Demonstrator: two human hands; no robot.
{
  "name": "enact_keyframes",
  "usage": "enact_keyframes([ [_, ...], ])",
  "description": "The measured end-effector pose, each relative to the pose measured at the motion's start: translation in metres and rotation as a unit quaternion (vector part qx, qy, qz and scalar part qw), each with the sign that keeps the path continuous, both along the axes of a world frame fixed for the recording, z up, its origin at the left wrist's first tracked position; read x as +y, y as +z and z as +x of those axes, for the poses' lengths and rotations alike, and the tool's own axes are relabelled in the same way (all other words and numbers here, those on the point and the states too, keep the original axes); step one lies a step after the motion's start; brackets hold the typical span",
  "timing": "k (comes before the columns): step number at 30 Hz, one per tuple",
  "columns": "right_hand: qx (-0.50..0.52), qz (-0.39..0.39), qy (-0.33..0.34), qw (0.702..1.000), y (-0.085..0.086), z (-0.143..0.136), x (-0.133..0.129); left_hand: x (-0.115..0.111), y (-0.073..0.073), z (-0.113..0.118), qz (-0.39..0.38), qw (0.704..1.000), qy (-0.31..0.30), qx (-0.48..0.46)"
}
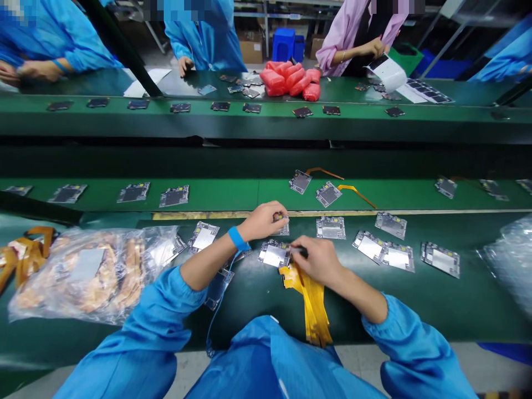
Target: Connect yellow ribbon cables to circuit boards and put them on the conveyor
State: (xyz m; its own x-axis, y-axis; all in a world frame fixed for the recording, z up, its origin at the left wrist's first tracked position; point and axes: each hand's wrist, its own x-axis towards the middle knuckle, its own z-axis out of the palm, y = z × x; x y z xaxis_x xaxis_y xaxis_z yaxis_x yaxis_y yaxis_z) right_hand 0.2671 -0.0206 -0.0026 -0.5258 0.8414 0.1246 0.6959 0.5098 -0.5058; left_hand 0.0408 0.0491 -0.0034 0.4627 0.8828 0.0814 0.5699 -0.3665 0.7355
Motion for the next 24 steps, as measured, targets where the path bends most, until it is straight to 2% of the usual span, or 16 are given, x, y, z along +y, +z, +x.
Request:
enact_keyframes([
  [4,-0.081,0.184,-0.023,0.979,0.003,0.008,0.025,-0.012,0.006,0.006,-0.198,0.970,-0.029,-0.135],
  [7,-0.118,0.267,-0.001,0.956,0.003,0.007,0.029,-0.018,0.008,0.012,-0.267,0.950,-0.047,-0.153],
  [10,-0.140,0.293,0.022,0.946,0.000,0.005,0.027,-0.020,0.006,0.017,-0.297,0.942,-0.037,-0.153],
  [13,-0.140,0.256,0.034,0.956,0.000,0.004,0.025,-0.019,0.003,0.019,-0.303,0.941,-0.020,-0.149],
  [15,-0.100,0.199,0.037,0.974,0.003,0.006,0.024,-0.018,0.003,0.017,-0.299,0.944,-0.029,-0.140],
  [19,0.046,0.040,0.024,0.998,0.017,0.011,0.026,-0.015,0.009,0.009,-0.237,0.957,-0.117,-0.119],
  [21,0.075,-0.033,0.023,0.996,0.022,0.012,0.030,-0.014,0.014,0.006,-0.193,0.963,-0.159,-0.103],
  [24,0.085,-0.125,0.016,0.988,0.024,0.013,0.039,-0.010,0.018,0.003,-0.152,0.969,-0.179,-0.078],
])
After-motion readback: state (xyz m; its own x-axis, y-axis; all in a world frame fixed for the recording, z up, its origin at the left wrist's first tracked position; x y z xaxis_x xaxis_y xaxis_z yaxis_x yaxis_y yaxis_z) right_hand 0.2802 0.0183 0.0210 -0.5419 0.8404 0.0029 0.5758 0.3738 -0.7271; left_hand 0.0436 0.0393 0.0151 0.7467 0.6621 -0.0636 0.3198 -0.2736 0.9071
